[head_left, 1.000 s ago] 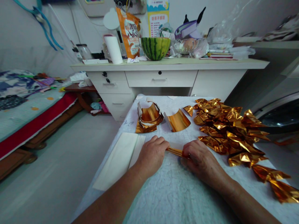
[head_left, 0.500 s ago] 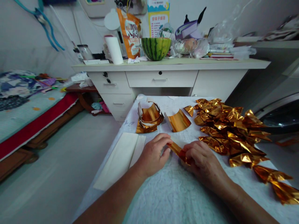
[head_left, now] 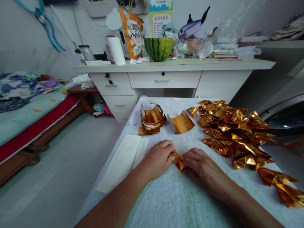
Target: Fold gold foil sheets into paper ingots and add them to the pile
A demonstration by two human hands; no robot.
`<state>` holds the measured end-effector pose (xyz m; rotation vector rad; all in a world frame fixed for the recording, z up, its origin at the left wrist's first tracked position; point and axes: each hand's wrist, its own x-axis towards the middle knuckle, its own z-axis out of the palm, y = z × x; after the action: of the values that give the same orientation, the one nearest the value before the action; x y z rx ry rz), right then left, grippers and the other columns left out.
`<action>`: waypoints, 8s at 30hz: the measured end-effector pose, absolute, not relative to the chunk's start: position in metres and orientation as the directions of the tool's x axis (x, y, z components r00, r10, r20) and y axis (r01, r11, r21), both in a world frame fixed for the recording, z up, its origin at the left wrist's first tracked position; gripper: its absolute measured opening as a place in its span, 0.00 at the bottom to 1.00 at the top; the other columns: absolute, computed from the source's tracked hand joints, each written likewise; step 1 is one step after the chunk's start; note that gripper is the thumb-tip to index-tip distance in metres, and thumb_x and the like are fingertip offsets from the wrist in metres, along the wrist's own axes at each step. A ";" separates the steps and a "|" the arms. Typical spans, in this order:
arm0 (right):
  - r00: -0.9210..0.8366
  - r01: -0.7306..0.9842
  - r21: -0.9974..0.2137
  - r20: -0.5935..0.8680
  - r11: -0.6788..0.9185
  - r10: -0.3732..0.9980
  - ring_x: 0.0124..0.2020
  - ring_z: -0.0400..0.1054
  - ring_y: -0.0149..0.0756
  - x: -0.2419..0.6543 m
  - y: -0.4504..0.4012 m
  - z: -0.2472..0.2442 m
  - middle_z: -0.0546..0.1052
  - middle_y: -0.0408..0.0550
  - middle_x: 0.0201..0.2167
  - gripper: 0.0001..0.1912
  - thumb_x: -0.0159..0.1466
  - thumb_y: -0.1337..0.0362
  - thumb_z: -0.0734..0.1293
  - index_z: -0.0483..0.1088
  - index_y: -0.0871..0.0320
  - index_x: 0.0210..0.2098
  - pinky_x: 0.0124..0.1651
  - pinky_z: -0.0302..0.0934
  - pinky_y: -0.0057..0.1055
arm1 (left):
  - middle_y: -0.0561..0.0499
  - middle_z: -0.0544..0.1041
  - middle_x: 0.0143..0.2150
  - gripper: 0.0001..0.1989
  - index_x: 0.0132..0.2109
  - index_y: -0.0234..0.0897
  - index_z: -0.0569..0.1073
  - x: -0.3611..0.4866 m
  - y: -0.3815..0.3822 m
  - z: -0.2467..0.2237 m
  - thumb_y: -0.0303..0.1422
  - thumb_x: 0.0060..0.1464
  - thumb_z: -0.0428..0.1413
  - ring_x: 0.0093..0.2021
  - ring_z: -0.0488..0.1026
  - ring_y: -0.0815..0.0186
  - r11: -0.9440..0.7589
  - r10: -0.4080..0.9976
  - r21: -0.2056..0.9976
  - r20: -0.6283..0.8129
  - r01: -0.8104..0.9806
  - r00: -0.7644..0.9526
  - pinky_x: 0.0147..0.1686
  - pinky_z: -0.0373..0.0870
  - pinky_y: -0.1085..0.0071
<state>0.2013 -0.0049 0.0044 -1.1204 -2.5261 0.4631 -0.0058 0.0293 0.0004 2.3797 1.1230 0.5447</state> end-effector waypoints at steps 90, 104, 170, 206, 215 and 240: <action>-0.216 0.943 -0.285 -0.130 0.172 0.968 0.35 0.71 0.40 0.182 -0.002 0.005 0.78 0.51 0.30 0.11 0.66 0.65 0.62 0.73 0.59 0.29 0.40 0.57 0.32 | 0.49 0.69 0.37 0.06 0.30 0.36 0.70 0.009 0.018 -0.007 0.27 0.56 0.54 0.42 0.66 0.61 -0.474 0.857 0.501 0.075 0.724 0.509 0.43 0.64 0.66; -0.229 0.935 -0.306 -0.133 0.180 0.964 0.35 0.69 0.40 0.185 -0.003 0.004 0.77 0.50 0.30 0.11 0.65 0.65 0.61 0.73 0.58 0.29 0.40 0.56 0.33 | 0.49 0.69 0.37 0.06 0.29 0.36 0.69 0.010 0.018 -0.006 0.26 0.55 0.54 0.42 0.66 0.61 -0.469 0.860 0.500 0.071 0.727 0.506 0.42 0.63 0.66; -0.219 0.824 -0.498 0.160 0.271 0.962 0.51 0.61 0.47 0.213 -0.007 -0.010 0.68 0.55 0.48 0.14 0.66 0.61 0.59 0.59 0.57 0.51 0.53 0.57 0.46 | 0.51 0.68 0.39 0.05 0.32 0.38 0.70 0.005 0.020 0.003 0.24 0.53 0.53 0.43 0.65 0.62 -0.427 0.845 0.571 -0.025 0.701 0.535 0.43 0.62 0.68; -0.253 0.839 -0.440 0.207 0.321 0.945 0.41 0.61 0.46 0.200 -0.003 -0.013 0.69 0.51 0.40 0.08 0.55 0.70 0.68 0.65 0.56 0.32 0.42 0.57 0.42 | 0.51 0.71 0.43 0.18 0.50 0.40 0.69 -0.003 0.034 -0.013 0.21 0.52 0.51 0.31 0.70 0.70 -0.133 0.969 0.873 0.015 0.469 0.245 0.34 0.66 0.72; -0.045 0.764 -0.629 0.169 0.143 0.985 0.36 0.65 0.41 0.200 -0.007 -0.005 0.70 0.50 0.39 0.14 0.59 0.62 0.67 0.62 0.56 0.43 0.36 0.62 0.37 | 0.54 0.71 0.34 0.12 0.45 0.38 0.69 -0.002 0.034 -0.007 0.23 0.53 0.50 0.33 0.68 0.69 -0.056 0.976 0.979 0.012 0.194 0.219 0.33 0.64 0.74; 0.106 0.485 -0.873 0.124 0.057 0.987 0.23 0.66 0.34 0.212 0.009 -0.024 0.68 0.38 0.25 0.19 0.58 0.59 0.67 0.55 0.53 0.45 0.27 0.61 0.31 | 0.61 0.66 0.26 0.20 0.51 0.41 0.62 0.005 0.023 -0.005 0.24 0.51 0.52 0.24 0.65 0.72 -0.013 0.916 0.953 -0.110 0.304 0.385 0.24 0.57 0.76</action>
<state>0.2119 0.0093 -0.0244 -1.5490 -1.4982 0.7573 0.0051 0.0232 -0.0052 1.5529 1.1270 0.7033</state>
